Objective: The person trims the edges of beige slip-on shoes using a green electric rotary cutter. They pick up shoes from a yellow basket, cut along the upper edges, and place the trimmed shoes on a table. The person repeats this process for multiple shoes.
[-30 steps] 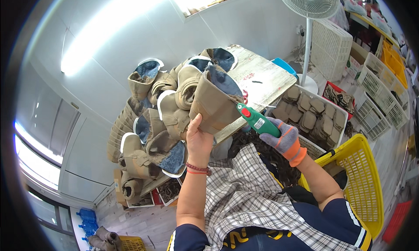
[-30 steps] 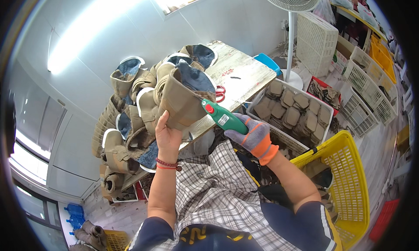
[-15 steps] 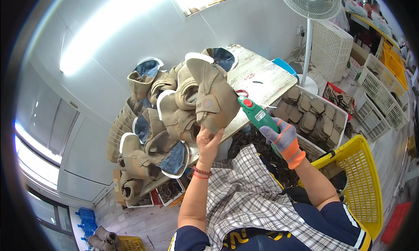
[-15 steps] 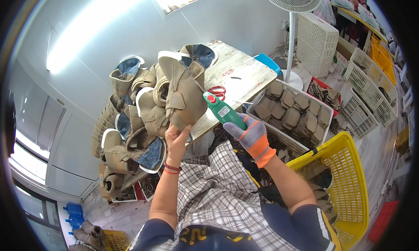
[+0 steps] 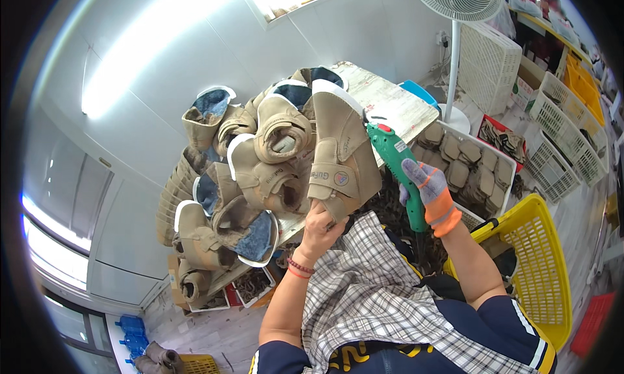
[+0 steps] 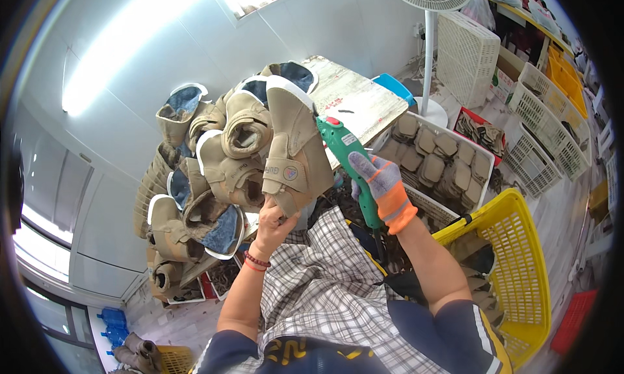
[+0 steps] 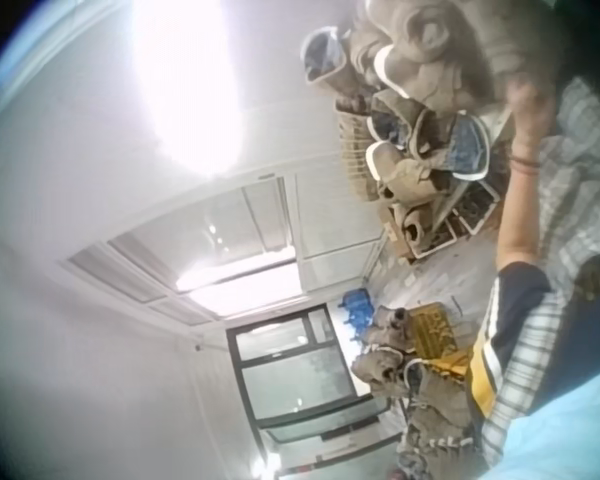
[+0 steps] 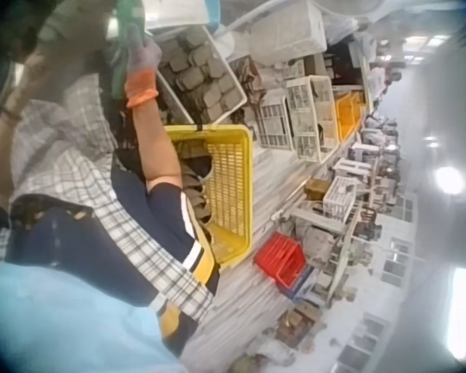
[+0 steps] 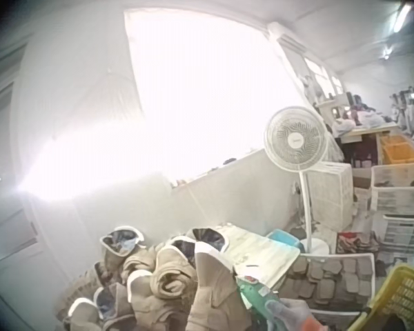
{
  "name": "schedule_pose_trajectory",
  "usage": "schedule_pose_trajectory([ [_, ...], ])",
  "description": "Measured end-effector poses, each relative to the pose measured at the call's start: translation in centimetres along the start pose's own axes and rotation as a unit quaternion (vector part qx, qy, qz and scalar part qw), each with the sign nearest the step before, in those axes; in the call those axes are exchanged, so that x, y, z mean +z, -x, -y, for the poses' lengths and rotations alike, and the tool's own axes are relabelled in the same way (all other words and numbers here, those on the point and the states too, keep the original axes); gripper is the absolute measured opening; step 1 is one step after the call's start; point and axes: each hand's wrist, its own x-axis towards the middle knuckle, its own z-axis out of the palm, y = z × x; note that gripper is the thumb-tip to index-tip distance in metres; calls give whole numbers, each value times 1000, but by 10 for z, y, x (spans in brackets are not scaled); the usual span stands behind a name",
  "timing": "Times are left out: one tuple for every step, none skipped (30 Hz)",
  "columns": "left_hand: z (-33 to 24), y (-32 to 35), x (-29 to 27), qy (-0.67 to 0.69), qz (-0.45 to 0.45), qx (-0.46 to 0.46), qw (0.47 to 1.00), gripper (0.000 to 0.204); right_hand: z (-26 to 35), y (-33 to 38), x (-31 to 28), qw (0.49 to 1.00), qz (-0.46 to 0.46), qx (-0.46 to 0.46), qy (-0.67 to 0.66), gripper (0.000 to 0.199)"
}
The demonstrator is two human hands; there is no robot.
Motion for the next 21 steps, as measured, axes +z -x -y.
schedule_pose_trajectory([
  [-3,-1,1,34,-2,-33,999,18,-1,-3,-3,1000,-5,4,-3,39],
  [-7,-1,1,67,-5,-65,996,19,-5,-6,-8,1000,-9,9,-7,39],
  [-9,-3,1,101,-8,-96,990,20,-9,-10,-13,1000,-14,12,-9,39],
  [-8,-6,2,115,-19,-92,989,19,-14,-14,-18,1000,-23,13,-2,39],
  [-7,-11,3,130,-31,-88,987,19,-17,-18,-22,999,-38,7,0,39],
  [-6,-14,4,142,-43,-85,985,18,-20,-23,-26,999,-50,2,1,38],
  [-4,-13,6,223,-72,-126,964,17,-23,-28,-31,998,-62,-2,2,38],
  [-1,-12,8,301,-101,-165,934,16,-26,-37,-37,998,-62,22,-15,37],
  [4,-13,10,379,-127,-201,894,15,-30,-49,-43,996,-85,23,3,37],
  [9,-14,9,379,-122,-215,892,17,-35,-62,-50,994,-108,26,20,37],
  [15,-17,10,328,-112,-196,917,19,-42,-78,-57,991,-129,29,38,37],
  [21,-20,11,274,-103,-180,939,21,-50,-100,-67,983,-140,48,108,37],
  [25,-22,11,221,-95,-161,957,23,-55,-120,-73,975,-135,40,171,38],
  [20,-27,14,218,-121,-148,957,26,-59,-142,-78,964,-128,31,233,40],
  [14,-27,15,262,-136,-174,939,22,-65,-165,-85,948,-122,20,293,42],
  [8,-26,15,281,-133,-194,930,22,-82,-197,-103,936,-118,1,332,43],
  [1,-20,12,297,-131,-219,920,22,-96,-224,-113,923,-108,-14,370,46],
  [-4,-6,6,332,-144,-249,898,23,-86,-232,-95,918,-68,16,390,50],
  [-12,2,1,405,-153,-285,855,24,-100,-252,-102,900,-106,-60,419,56],
  [-19,11,-5,474,-162,-317,806,25,-106,-270,-118,874,-99,-87,468,57],
  [-24,23,-15,533,-178,-347,751,27,-114,-284,-115,847,-81,-115,513,58],
])
